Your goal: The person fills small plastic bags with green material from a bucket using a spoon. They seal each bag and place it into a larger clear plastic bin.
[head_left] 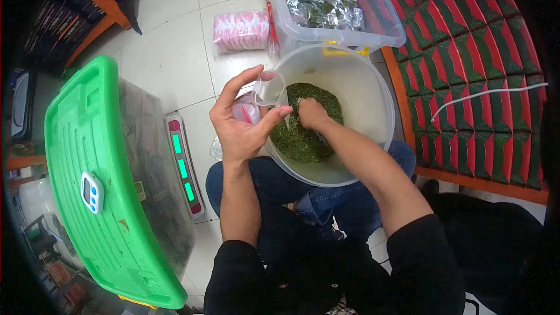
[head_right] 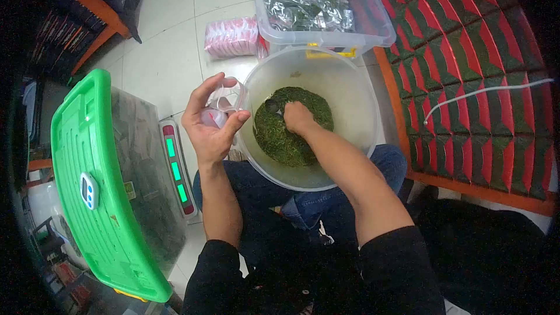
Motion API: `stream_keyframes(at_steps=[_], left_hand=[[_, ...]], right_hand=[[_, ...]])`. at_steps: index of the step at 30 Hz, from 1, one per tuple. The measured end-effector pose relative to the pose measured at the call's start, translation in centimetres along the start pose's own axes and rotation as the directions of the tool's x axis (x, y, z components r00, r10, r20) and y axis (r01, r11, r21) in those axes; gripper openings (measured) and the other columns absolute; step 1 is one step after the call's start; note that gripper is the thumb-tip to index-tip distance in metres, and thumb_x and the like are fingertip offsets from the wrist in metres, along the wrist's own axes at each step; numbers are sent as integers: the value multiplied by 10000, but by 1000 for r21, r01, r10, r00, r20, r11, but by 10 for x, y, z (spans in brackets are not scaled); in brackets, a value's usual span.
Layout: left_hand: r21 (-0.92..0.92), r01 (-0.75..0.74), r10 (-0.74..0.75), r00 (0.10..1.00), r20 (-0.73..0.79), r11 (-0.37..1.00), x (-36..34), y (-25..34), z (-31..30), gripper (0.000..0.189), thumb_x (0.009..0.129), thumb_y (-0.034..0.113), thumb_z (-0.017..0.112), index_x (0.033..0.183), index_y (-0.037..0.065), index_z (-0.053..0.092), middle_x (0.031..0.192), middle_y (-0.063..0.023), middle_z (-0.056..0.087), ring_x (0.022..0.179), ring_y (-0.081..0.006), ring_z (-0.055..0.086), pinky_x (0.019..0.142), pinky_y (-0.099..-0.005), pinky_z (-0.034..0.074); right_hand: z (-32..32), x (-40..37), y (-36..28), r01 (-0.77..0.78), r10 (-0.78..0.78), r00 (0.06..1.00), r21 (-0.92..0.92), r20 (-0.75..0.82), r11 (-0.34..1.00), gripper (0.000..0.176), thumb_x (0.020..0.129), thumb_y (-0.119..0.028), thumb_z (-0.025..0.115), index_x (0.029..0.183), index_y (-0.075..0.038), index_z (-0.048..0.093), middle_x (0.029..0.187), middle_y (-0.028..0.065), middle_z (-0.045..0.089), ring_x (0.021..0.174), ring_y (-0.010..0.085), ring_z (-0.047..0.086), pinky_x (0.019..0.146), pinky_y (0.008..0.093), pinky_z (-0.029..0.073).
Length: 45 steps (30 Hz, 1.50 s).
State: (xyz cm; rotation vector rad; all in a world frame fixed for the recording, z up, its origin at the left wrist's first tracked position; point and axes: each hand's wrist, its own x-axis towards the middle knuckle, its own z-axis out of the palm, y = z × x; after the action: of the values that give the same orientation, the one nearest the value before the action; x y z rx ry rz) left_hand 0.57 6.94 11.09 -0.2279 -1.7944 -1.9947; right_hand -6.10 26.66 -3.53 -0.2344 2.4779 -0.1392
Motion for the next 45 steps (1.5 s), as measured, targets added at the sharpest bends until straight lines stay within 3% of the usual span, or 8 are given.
stream_keyframes(at_steps=[7, 9, 15, 23, 33, 38, 40, 45], left_hand=[[-443, 261, -283, 959, 18, 858, -7, -1, 9, 654, 746, 33, 865, 1328, -25, 573, 1223, -156, 660, 851, -99, 660, 691, -222, 546], [-209, 139, -140, 990, 10, 968, -8, -13, 12, 657, 747, 39, 867, 1331, -24, 572, 1231, -146, 659, 842, -91, 652, 724, -230, 539], [-166, 115, -123, 992, -37, 979, -9, -14, 14, 649, 749, 30, 865, 1336, -1, 589, 1206, -110, 662, 943, -111, 649, 789, -245, 540], [114, 25, -12, 993, -116, 993, -11, 5, 25, 632, 715, 75, 891, 1282, -12, 626, 1137, -123, 683, 1053, -200, 651, 872, -327, 537], [487, -140, 167, 986, -12, 862, -25, 14, 63, 655, 693, 140, 904, 1283, 21, 644, 1139, -184, 661, 1031, -318, 683, 876, -378, 556], [514, -102, 155, 986, -61, 852, -32, 15, 63, 637, 703, 145, 901, 1268, 13, 641, 1125, -178, 669, 1005, -320, 691, 866, -382, 556], [500, -86, 156, 983, -99, 862, -31, 15, 65, 593, 707, 136, 895, 1231, 9, 649, 1101, -176, 677, 989, -323, 693, 852, -385, 556], [389, -160, 182, 983, -21, 907, -23, 17, 60, 492, 753, 122, 863, 1184, -1, 658, 1024, -142, 695, 925, -258, 690, 784, -345, 548]], right_hand=[[19, -8, -7, 74, -84, 990, -89, -117, 993, 209, 898, -52, 572, 1057, -2, 699, 1197, 203, 671, 1056, 398, 680, 913, 498, 548], [59, 19, 19, 546, -510, 819, 89, -262, 833, 180, 920, -69, 566, 974, -25, 733, 1043, 182, 720, 1028, 346, 702, 870, 456, 556], [-26, -40, 16, 46, -219, 952, 607, 214, 793, 155, 962, -148, 621, 939, -42, 730, 790, 69, 695, 759, 183, 651, 700, 345, 506], [-73, -105, 21, 158, -202, 979, 779, -41, 607, 207, 1007, -144, 550, 925, -10, 685, 736, 24, 642, 641, 95, 570, 587, 287, 469], [-137, -228, -14, 489, -122, 549, 199, -827, 849, 171, 919, -9, 618, 1059, 60, 689, 782, 188, 653, 699, 347, 675, 609, 398, 504], [-127, -241, -27, 353, -53, 586, 196, -809, 915, 215, 881, -14, 669, 1092, 0, 708, 956, 191, 648, 826, 384, 657, 704, 437, 489], [-138, -240, -32, 303, -183, 321, -82, -929, 950, 246, 840, -60, 720, 1086, -66, 724, 1111, 151, 623, 997, 348, 619, 815, 425, 452], [-128, -196, -27, 461, -376, 328, -200, -867, 865, 241, 790, -86, 765, 1025, -137, 744, 1135, 118, 621, 1089, 316, 576, 902, 405, 398]])
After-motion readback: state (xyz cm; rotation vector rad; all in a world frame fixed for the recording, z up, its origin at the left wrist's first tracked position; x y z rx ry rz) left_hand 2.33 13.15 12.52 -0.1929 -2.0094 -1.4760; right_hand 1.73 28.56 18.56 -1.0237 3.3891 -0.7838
